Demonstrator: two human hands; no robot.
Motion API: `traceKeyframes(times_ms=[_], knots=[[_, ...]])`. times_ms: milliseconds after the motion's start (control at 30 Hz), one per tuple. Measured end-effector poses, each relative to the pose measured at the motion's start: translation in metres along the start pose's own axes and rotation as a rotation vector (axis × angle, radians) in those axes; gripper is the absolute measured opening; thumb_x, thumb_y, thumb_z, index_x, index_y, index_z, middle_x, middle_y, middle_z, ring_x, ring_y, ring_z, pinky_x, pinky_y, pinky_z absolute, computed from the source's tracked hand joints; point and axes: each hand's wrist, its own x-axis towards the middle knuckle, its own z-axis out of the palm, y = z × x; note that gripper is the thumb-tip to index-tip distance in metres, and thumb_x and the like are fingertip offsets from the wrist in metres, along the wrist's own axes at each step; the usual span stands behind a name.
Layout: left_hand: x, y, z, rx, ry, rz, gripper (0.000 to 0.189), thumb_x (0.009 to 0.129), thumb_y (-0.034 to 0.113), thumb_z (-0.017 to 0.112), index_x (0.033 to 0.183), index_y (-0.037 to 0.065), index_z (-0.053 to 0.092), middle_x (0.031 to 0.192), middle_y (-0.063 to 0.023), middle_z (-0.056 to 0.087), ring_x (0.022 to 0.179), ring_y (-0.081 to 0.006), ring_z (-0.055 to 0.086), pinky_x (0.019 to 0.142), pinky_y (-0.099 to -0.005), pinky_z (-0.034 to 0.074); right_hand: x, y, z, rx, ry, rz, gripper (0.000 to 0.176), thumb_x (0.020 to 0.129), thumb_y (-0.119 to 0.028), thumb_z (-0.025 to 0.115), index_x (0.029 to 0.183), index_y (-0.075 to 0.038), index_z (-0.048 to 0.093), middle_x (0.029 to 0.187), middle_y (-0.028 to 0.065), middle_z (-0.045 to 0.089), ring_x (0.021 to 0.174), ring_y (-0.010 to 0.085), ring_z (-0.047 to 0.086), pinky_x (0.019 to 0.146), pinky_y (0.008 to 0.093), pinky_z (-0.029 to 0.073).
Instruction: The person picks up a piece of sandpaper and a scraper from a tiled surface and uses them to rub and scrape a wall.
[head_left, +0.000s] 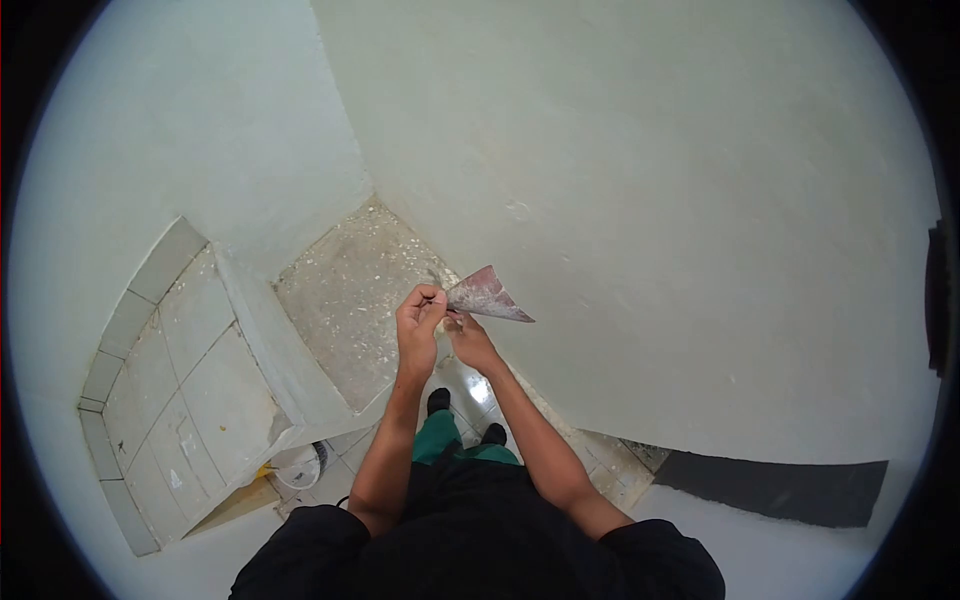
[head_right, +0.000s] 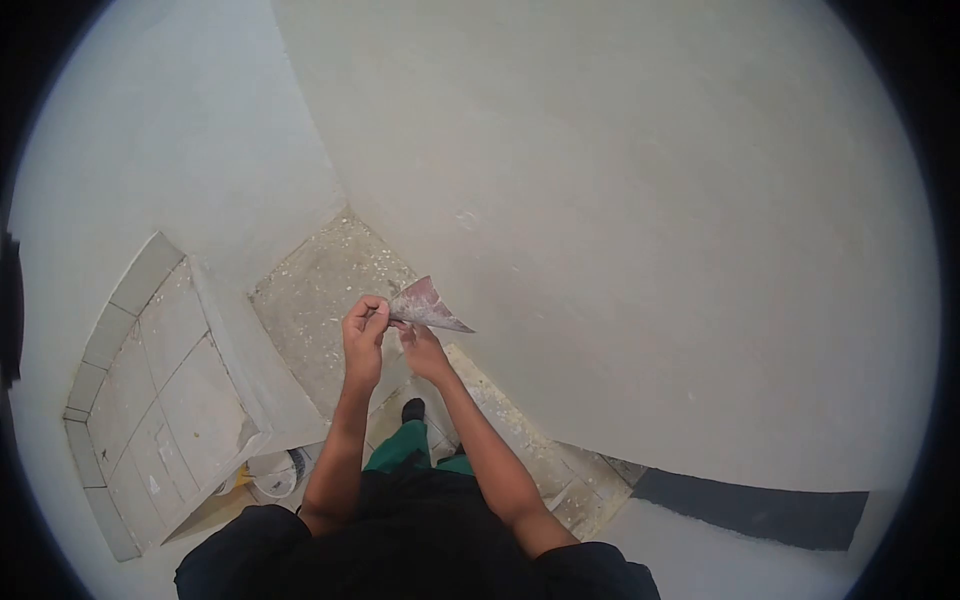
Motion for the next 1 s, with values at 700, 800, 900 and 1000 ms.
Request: traceKeyframes(times_ms=[700, 800, 900, 1000], knots=[[0.112, -0.010, 0.036, 0.057, -0.751, -0.087, 0.010, 0.097, 0.011, 0.066, 0.096, 0.001, 0.065, 0.090, -0.0025, 0.063, 0.083, -0.0110, 0.058, 0.077, -0.0258, 0.048, -0.062, -0.185, -0.121, -0.050, 0.311, 0.203, 0.034, 0.103, -0.029, 0.059, 0.111, 0.002, 0.067, 0.085, 0.0037, 0.063, 0.077, 0.0120, 0.056, 0.071, 0.0299, 0.047], [0.110, -0.011, 0.053, 0.026, -0.813, 0.058, 0.009, 0.095, 0.009, 0.068, 0.095, 0.000, 0.067, 0.096, -0.0067, 0.063, 0.090, -0.0157, 0.062, 0.083, -0.0285, 0.050, -0.062, -0.185, -0.121, -0.456, 0.541, -0.167, 0.026, 0.098, -0.018, 0.066, 0.114, 0.002, 0.067, 0.100, 0.0102, 0.069, 0.090, 0.0196, 0.064, 0.081, 0.0325, 0.051], [0.110, -0.012, 0.066, 0.009, -0.856, 0.109, 0.006, 0.093, 0.005, 0.069, 0.093, 0.000, 0.069, 0.099, -0.0088, 0.066, 0.095, -0.0185, 0.064, 0.085, -0.0306, 0.051, -0.065, -0.192, -0.111, -0.676, 0.696, -0.347, 0.030, 0.093, -0.008, 0.067, 0.122, 0.000, 0.066, 0.121, 0.0178, 0.066, 0.110, 0.0312, 0.064, 0.094, 0.0388, 0.052], [0.116, -0.005, 0.075, 0.076, -0.903, 0.163, 0.002, 0.089, 0.000, 0.069, 0.090, 0.000, 0.071, 0.104, -0.0091, 0.069, 0.096, -0.0200, 0.066, 0.085, -0.0316, 0.052, -0.072, -0.194, -0.104, -0.576, 0.653, -0.240, 0.036, 0.092, -0.003, 0.066, 0.128, -0.001, 0.063, 0.133, 0.0206, 0.061, 0.122, 0.0358, 0.061, 0.100, 0.0415, 0.050]])
